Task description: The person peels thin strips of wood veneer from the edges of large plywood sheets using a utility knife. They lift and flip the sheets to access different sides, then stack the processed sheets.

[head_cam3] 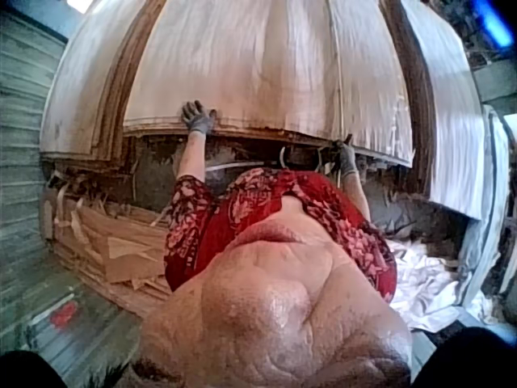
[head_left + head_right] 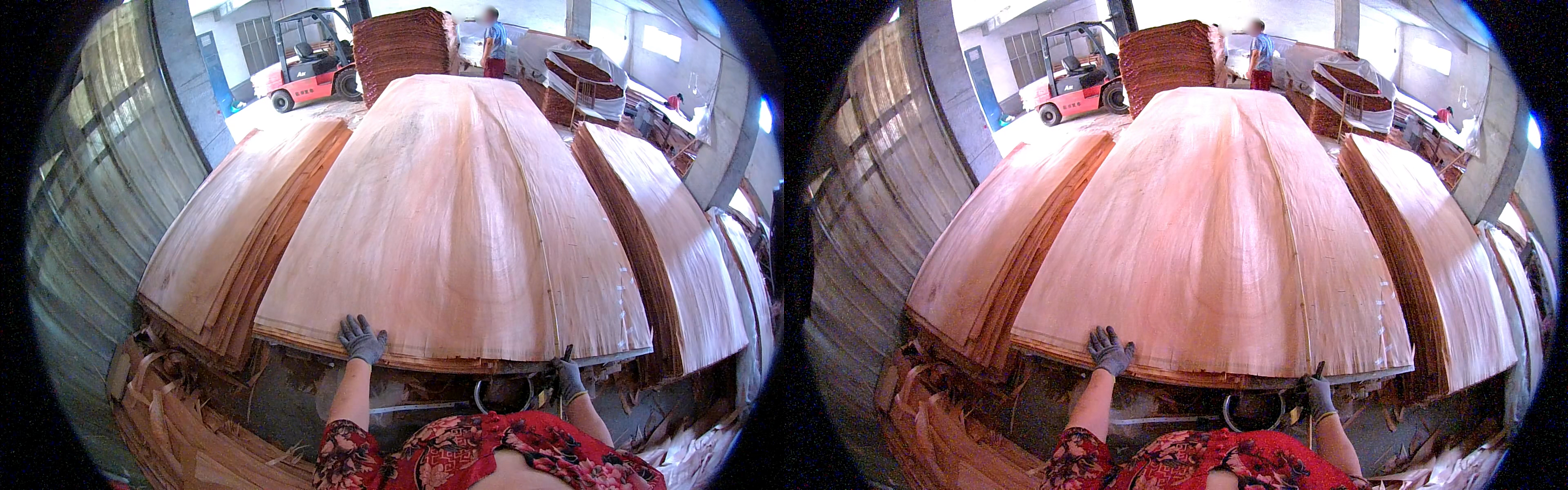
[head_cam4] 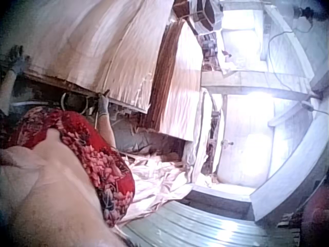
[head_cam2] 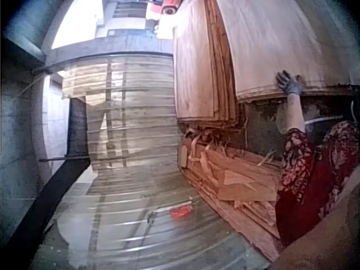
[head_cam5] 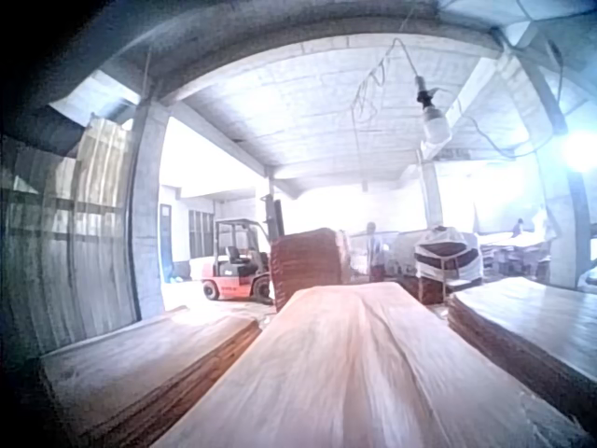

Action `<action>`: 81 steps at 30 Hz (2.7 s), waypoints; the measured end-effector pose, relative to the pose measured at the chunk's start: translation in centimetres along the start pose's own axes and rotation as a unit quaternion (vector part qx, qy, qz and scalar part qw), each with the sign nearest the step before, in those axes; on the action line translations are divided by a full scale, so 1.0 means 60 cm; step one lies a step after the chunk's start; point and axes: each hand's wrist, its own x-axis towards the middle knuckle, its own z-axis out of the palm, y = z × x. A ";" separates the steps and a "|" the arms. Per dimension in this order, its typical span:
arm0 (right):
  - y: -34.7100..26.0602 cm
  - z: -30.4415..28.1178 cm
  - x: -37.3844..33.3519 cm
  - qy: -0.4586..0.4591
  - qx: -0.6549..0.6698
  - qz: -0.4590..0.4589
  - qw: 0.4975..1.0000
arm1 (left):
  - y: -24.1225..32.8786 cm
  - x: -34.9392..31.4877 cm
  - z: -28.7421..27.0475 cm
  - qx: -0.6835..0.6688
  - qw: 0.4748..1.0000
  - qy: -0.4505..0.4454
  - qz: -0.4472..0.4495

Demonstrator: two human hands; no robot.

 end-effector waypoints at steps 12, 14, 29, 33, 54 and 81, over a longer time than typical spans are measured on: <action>0.018 -0.010 0.024 0.010 -0.023 -0.033 0.999 | -0.002 -0.001 -0.001 -0.001 1.000 0.004 -0.004; 0.022 -0.011 0.032 0.020 -0.036 -0.024 0.999 | 0.001 0.000 0.000 -0.005 1.000 0.006 -0.005; 0.045 -0.024 0.065 0.029 0.005 -0.043 0.999 | 0.001 0.012 0.016 0.005 1.000 0.025 0.010; 0.006 0.002 0.004 -0.004 0.018 0.001 1.000 | -0.001 -0.004 -0.005 0.013 1.000 -0.010 -0.016; 0.020 -0.014 0.028 -0.009 -0.002 -0.019 1.000 | 0.000 -0.001 -0.001 0.012 1.000 0.001 -0.009; 0.023 -0.009 0.035 0.013 -0.008 -0.011 1.000 | 0.000 0.000 0.001 0.007 1.000 0.006 -0.009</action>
